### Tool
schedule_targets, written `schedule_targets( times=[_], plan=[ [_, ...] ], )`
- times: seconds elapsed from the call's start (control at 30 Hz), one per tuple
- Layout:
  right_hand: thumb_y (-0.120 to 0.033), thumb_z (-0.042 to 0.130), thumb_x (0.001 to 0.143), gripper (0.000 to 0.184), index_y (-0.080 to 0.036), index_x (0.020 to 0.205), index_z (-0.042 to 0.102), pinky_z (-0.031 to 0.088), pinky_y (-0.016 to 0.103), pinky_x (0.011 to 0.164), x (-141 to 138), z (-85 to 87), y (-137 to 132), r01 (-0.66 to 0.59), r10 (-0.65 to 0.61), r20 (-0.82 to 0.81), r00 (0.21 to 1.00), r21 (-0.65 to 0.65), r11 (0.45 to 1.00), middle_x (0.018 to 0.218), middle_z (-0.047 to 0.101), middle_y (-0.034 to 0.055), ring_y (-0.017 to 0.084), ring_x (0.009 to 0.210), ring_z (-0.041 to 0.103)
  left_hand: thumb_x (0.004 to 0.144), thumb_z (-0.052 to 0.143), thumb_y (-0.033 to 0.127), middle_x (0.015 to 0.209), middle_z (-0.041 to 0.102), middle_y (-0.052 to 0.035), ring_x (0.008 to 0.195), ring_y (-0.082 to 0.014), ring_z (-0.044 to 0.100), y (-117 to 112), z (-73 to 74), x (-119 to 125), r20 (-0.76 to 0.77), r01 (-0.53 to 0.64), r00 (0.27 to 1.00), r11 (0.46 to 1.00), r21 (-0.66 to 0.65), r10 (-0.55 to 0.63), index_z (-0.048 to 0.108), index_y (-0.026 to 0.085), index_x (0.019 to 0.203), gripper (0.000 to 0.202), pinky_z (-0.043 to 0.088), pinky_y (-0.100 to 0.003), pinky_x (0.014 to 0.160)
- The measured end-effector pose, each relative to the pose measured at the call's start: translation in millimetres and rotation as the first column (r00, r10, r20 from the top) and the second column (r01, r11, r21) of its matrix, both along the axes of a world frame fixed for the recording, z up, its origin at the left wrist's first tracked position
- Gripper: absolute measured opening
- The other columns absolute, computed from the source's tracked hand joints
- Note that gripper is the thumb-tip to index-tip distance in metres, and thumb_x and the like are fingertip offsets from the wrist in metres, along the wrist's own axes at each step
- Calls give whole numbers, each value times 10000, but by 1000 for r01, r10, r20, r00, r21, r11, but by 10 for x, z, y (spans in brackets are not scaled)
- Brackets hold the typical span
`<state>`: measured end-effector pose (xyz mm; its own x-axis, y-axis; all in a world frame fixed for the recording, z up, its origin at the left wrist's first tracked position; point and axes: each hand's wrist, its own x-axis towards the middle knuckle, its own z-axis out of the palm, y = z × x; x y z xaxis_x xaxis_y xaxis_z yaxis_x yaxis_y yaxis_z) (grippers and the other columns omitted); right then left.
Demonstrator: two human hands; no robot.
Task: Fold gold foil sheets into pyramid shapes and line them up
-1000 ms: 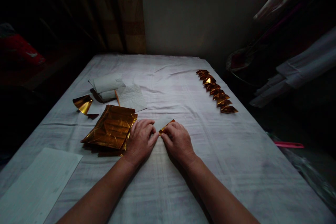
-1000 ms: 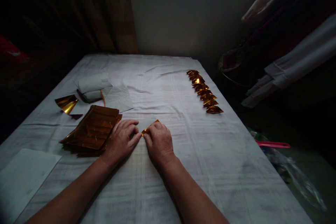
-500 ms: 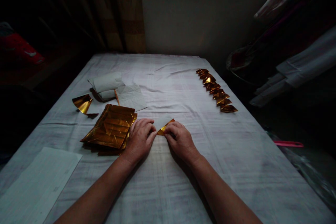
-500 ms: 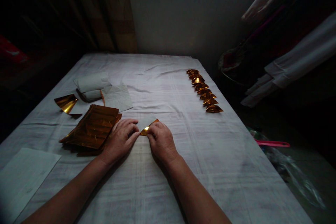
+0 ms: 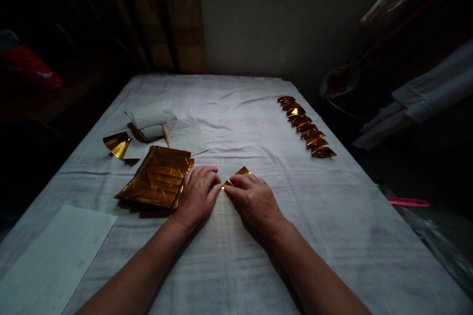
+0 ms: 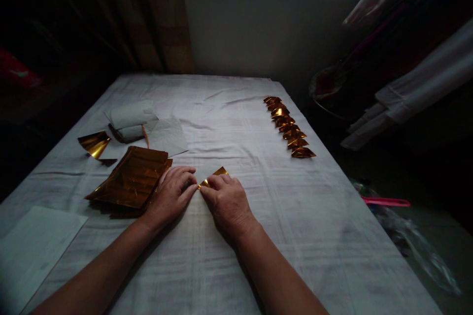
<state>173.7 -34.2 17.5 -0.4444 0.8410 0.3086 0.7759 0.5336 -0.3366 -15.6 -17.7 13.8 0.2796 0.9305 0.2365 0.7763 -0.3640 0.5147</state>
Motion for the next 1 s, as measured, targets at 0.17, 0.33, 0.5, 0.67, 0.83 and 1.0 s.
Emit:
schedule_targets(
  times=[0.17, 0.33, 0.5, 0.67, 0.83, 1.0],
  plan=[
    [-241, 640, 910, 129, -290, 918, 759, 454, 315, 782, 86, 18, 5, -21, 21, -16, 1000, 17, 1000, 1042, 736, 20, 183, 920, 616, 884, 592, 228, 1165, 667, -39, 1166, -233, 547, 2, -10, -8, -4, 6, 1000, 1000, 3, -5, 614, 246, 840, 52, 341, -482, 1090],
    [-241, 615, 927, 156, -282, 882, 759, 460, 311, 786, 112, -5, 17, -26, 29, -48, 998, 63, 998, 1017, 744, 14, 179, 909, 626, 902, 573, 195, 1150, 674, -37, 1156, -236, 569, -32, -43, 11, -31, 12, 999, 998, 67, -10, 678, 277, 930, 136, 310, -529, 1105],
    [-238, 620, 920, 152, -282, 869, 756, 468, 306, 797, 104, -54, 32, -8, 12, -123, 992, 35, 999, 990, 741, 17, 174, 898, 619, 918, 575, 198, 1179, 685, -47, 1174, -255, 576, -86, -61, 42, -107, 69, 993, 985, 157, -52, 699, 280, 994, 168, 239, -588, 1140],
    [-161, 577, 910, 204, -262, 1007, 724, 463, 336, 853, 125, -104, 61, 34, -27, -196, 980, 36, 999, 1047, 721, 48, 194, 967, 615, 906, 580, 204, 1151, 713, -34, 1187, -269, 569, -105, -27, 51, -157, 144, 981, 971, 193, -115, 686, 279, 1078, 215, 231, -565, 1160],
    [-69, 551, 833, 349, -235, 1116, 671, 426, 385, 965, 176, -87, 76, 61, -61, -199, 978, -4, 998, 1159, 683, 66, 226, 1125, 575, 906, 618, 288, 1060, 746, -17, 1137, -265, 587, -73, 0, 62, -133, 161, 982, 969, 189, -137, 693, 267, 1023, 140, 228, -553, 1153],
    [-65, 546, 821, 347, -235, 1096, 674, 414, 399, 977, 186, -69, 77, 51, -54, -201, 978, -22, 998, 1162, 680, 59, 230, 1119, 577, 908, 630, 294, 973, 756, 3, 1049, -233, 617, -26, 18, 71, -114, 160, 984, 965, 207, -139, 698, 266, 974, 98, 244, -531, 1134]
  ],
)
